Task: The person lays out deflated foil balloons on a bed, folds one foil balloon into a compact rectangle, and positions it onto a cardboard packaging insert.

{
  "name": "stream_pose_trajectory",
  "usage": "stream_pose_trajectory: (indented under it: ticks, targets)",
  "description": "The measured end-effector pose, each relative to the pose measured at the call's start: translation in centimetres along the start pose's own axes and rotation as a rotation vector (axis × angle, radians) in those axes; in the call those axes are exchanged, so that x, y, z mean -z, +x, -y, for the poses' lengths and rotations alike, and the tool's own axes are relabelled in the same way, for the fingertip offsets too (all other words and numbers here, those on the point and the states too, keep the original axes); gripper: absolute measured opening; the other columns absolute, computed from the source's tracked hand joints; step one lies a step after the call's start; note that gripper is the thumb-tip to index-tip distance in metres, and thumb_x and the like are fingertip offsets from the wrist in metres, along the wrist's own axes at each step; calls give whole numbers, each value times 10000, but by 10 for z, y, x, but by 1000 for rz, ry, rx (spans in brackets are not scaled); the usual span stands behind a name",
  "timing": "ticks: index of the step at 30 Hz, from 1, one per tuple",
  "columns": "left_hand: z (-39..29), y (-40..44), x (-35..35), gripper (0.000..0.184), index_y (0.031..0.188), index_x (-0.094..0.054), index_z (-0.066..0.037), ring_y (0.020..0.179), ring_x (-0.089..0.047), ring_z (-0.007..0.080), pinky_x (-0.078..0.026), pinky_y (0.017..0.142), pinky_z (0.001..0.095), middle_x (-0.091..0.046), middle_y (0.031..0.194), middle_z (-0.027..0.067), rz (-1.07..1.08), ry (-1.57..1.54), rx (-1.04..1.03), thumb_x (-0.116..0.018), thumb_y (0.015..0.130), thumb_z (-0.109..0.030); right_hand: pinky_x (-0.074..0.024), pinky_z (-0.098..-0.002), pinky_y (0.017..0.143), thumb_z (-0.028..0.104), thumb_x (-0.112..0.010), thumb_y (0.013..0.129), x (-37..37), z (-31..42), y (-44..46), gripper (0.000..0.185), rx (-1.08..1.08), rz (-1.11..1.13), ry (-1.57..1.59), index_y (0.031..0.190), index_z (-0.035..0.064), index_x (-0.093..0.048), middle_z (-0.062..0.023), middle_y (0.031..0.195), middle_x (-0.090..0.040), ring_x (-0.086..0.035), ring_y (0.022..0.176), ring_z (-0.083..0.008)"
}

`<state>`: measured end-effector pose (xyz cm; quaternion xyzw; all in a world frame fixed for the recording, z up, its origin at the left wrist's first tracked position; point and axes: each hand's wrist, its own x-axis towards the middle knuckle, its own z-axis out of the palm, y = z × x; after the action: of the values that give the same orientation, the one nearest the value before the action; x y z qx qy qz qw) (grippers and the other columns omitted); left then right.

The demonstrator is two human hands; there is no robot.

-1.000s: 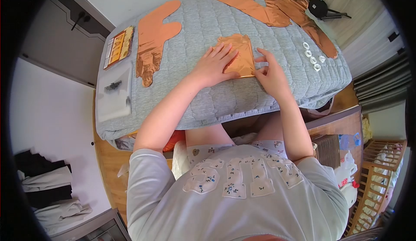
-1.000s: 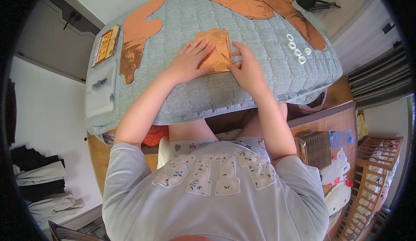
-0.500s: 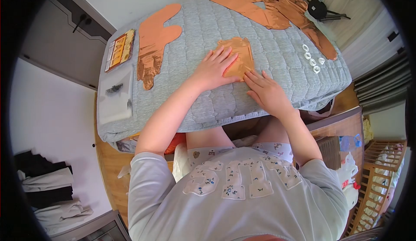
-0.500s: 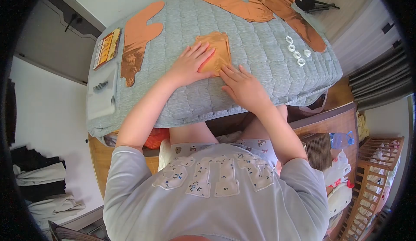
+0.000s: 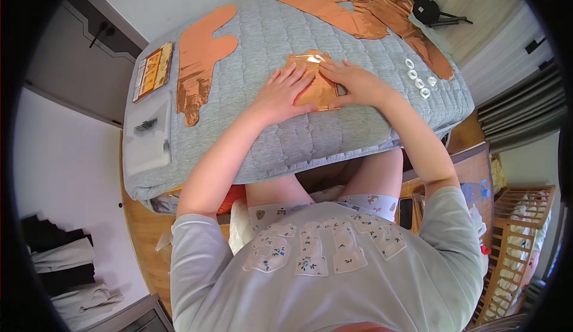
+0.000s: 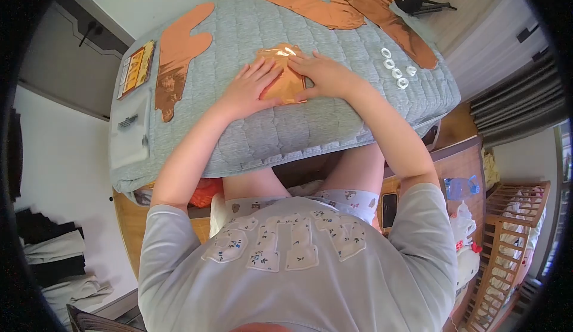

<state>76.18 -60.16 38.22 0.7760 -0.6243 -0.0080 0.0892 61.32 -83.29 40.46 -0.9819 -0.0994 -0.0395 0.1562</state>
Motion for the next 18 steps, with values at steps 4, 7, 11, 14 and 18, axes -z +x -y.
stream_pose_trajectory:
  ticks: [4, 7, 11, 14, 18]
  targets:
    - [9, -1, -3, 924, 1622, -303, -111, 1584, -182, 314, -137, 1282, 499, -257, 1694, 145, -8, -61, -22, -561, 939, -678, -250, -571, 1243, 566, -818, 738, -1, 0, 0, 1056, 25, -4, -63, 1563, 56, -402, -152, 1633, -380, -319, 1530, -316]
    - [23, -3, 0, 940, 1625, -262, -65, 1584, -174, 321, -139, 1283, 504, -240, 1694, 170, -3, -232, -65, -577, 952, -641, -252, -570, 1242, 611, -807, 711, 2, 1, 0, 1099, 5, 53, -60, 1568, 59, -395, -151, 1633, -378, -330, 1524, -319]
    - [46, -18, 17, 995, 1624, -238, -39, 1585, -163, 328, -148, 1282, 511, -222, 1692, 196, 58, -172, -112, -633, 925, -626, -257, -547, 1248, 637, -791, 724, 0, -1, 0, 1097, 14, 33, -74, 1563, 50, -397, -153, 1626, -389, -354, 1510, -321]
    - [55, -21, 25, 1071, 1625, -224, -29, 1586, -149, 346, -153, 1282, 514, -207, 1694, 205, 127, -180, -113, -696, 874, -629, -251, -566, 1244, 607, -813, 708, 0, -1, 0, 1100, 7, 31, -46, 1575, 79, -390, -138, 1632, -386, -351, 1511, -333]
    - [56, -20, 30, 1188, 1627, -203, -15, 1586, -122, 373, -136, 1283, 526, -184, 1700, 208, 173, -144, -96, -761, 794, -654, -261, -547, 1243, 609, -822, 698, 4, 3, 1, 1116, -15, 38, -32, 1568, 56, -394, -160, 1623, -395, -368, 1496, -360]
